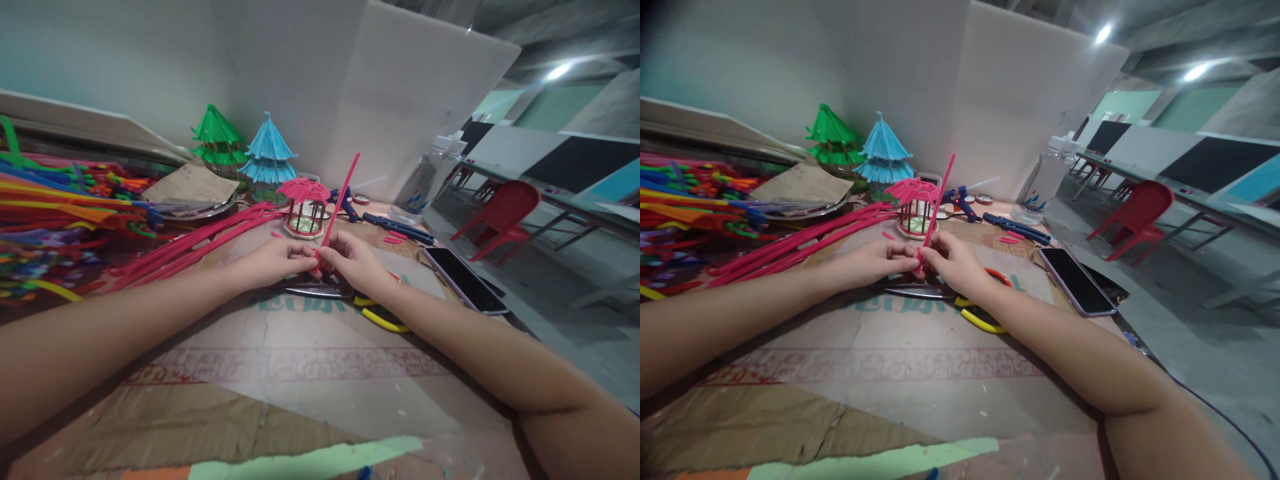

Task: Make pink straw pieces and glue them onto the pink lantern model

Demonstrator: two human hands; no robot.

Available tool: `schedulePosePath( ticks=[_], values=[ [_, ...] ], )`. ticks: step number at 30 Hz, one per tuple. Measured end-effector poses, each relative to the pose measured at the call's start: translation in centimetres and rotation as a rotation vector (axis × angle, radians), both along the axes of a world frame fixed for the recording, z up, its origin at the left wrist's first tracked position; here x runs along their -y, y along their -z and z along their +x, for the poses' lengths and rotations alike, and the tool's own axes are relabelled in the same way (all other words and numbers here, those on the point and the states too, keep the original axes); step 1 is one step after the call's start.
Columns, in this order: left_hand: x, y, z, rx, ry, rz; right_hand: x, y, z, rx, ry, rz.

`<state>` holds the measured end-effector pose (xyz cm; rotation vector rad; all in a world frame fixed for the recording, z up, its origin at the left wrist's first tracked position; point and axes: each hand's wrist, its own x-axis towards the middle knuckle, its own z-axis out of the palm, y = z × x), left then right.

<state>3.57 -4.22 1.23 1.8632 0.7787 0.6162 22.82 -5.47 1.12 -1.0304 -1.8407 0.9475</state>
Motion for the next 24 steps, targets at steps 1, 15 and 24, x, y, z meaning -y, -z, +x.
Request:
schedulePosePath(
  ticks=[1, 15, 24],
  values=[
    [-0.02, 0.01, 0.00, -0.001, 0.000, -0.004, -0.01, 0.02, 0.01, 0.001, -0.001, 0.002],
    [0.07, -0.01, 0.07, -0.022, -0.019, -0.003, -0.21, 0.45, 0.22, 0.037, -0.013, 0.049],
    [0.22, 0.30, 0.09, -0.053, -0.080, 0.165, 0.55, 0.08, 0.06, 0.116, 0.005, 0.098]
  ],
)
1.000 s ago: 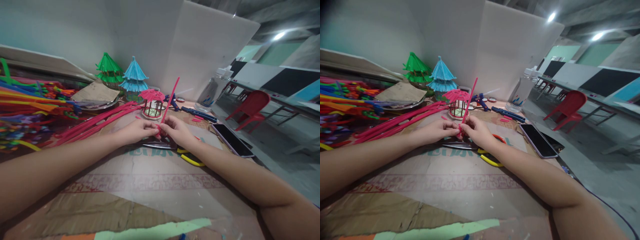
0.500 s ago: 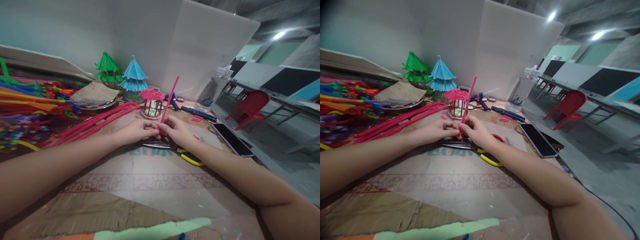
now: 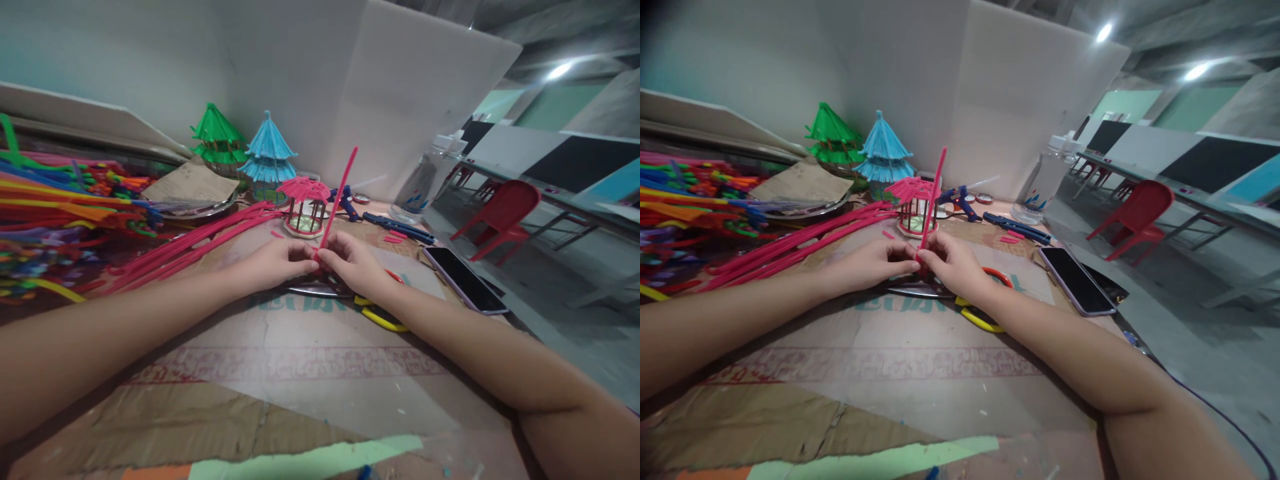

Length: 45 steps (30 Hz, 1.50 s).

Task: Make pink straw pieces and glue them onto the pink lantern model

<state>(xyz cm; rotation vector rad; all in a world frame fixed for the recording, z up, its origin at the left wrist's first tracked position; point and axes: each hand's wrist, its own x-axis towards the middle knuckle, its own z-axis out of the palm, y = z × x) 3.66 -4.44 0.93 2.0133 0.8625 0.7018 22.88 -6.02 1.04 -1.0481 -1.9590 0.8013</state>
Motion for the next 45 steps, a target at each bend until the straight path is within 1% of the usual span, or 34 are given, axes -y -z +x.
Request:
schedulePosePath(
  ticks=[3, 7, 12, 19, 24, 30, 37, 40, 45],
  values=[
    [-0.04, 0.15, -0.03, -0.040, -0.029, 0.050, 0.26, -0.32, -0.08, 0.118, 0.055, 0.062],
    [-0.18, 0.20, -0.15, -0.114, -0.004, 0.114, 0.38, -0.54, -0.13, 0.198, 0.050, 0.101],
    [-0.23, 0.17, -0.26, -0.162, 0.002, 0.189, 0.39, -0.60, 0.00, 0.251, 0.040, 0.106],
    [-0.42, 0.23, -0.35, -0.202, -0.001, 0.182, 0.27, -0.45, 0.17, 0.288, 0.016, 0.125],
    [-0.54, 0.26, -0.33, -0.172, 0.026, 0.212, 0.26, -0.43, 0.17, 0.311, 0.026, 0.140],
    [-0.40, 0.17, -0.24, -0.212, 0.039, 0.293, 0.10, -0.11, 0.21, 0.335, 0.008, 0.099],
    [-0.53, 0.04, -0.28, -0.210, 0.044, 0.240, 0.06, -0.02, 0.35, 0.338, 0.035, 0.075],
    [-0.64, 0.31, -0.29, -0.187, 0.043, 0.212, 0.04, -0.02, 0.43, 0.341, 0.029, 0.074],
    [-0.65, 0.43, -0.26, -0.150, 0.050, 0.194, 0.00, 0.09, 0.45, 0.278, 0.002, 0.029]
  ],
)
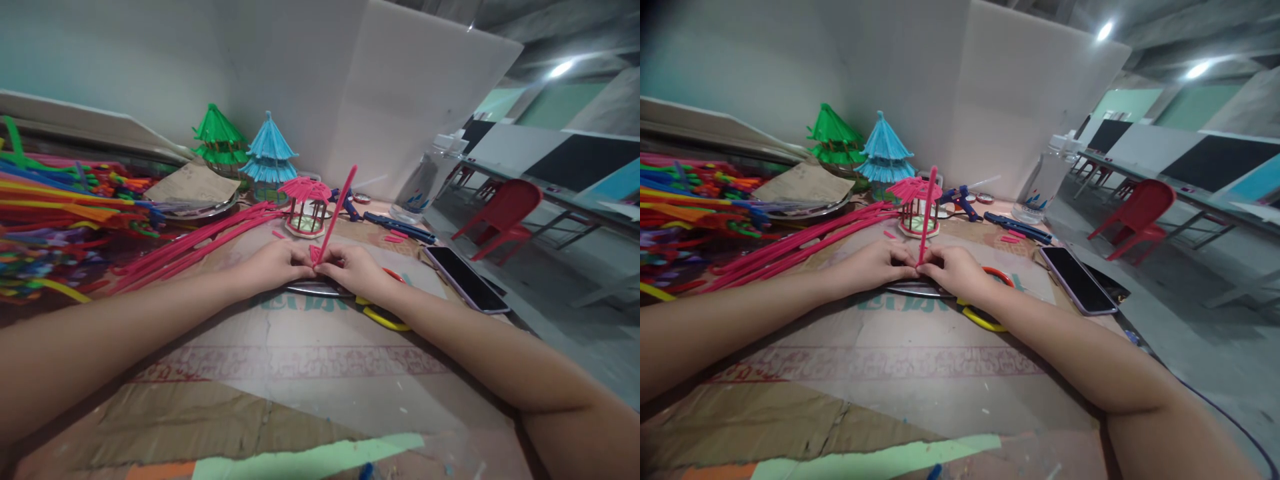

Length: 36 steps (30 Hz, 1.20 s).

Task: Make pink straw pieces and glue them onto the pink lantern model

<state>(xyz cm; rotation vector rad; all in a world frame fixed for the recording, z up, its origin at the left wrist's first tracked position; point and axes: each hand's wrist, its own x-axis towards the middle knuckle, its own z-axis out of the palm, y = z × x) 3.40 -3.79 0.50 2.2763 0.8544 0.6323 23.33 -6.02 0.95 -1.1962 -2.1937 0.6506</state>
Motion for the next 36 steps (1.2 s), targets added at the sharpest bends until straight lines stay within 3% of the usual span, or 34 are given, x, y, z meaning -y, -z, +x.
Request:
schedulePosePath(
  ticks=[13, 23, 36],
  values=[
    [0.4, -0.2, 0.1, -0.002, 0.001, 0.000, 0.1, -0.3, -0.1, 0.031, -0.021, 0.075],
    [0.5, -0.6, 0.0, 0.054, -0.046, -0.137, -0.1, -1.2, 0.1, -0.279, -0.058, -0.302],
    [0.8, -0.8, 0.0, -0.009, -0.021, -0.180, -0.1, -1.2, -0.1, -0.338, -0.084, -0.358]
  ],
)
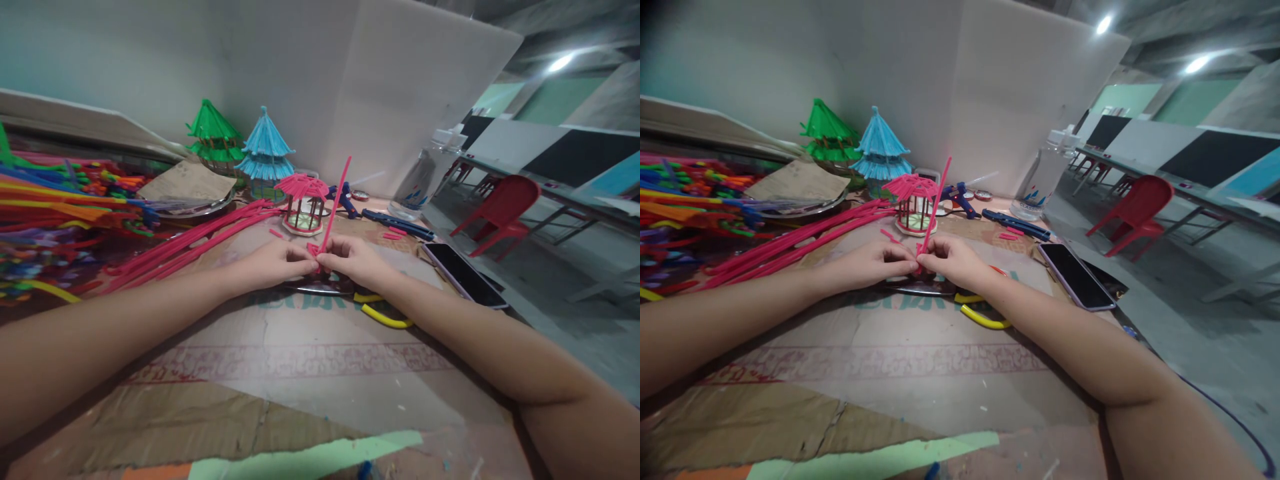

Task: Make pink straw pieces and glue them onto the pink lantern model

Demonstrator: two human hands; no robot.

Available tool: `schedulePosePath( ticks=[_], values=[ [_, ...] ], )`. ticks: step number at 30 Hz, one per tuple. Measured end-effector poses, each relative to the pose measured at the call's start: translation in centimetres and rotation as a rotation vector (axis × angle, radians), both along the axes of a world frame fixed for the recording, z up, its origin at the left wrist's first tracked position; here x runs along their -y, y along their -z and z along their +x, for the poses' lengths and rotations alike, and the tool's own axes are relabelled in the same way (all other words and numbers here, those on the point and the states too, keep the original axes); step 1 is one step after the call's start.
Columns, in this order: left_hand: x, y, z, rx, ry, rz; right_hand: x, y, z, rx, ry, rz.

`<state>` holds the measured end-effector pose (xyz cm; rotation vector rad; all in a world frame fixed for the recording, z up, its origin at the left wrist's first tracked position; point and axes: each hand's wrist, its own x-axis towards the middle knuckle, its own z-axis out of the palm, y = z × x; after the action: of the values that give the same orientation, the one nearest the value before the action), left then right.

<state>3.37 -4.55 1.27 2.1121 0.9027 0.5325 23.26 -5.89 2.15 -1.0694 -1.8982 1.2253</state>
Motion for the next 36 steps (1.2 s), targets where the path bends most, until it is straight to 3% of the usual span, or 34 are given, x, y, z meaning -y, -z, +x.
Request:
schedulePosePath(
  ticks=[10, 32, 36],
  values=[
    [0.12, -0.09, 0.05, 0.052, 0.018, -0.033, -0.18, -0.11, 0.10, -0.028, 0.017, -0.050],
    [-0.17, 0.11, -0.12, 0.005, 0.033, -0.033, 0.09, 0.21, -0.21, 0.015, 0.017, 0.011],
    [-0.01, 0.07, -0.08, 0.057, 0.000, -0.048, 0.19, -0.45, -0.10, 0.095, 0.036, 0.067]
  ],
)
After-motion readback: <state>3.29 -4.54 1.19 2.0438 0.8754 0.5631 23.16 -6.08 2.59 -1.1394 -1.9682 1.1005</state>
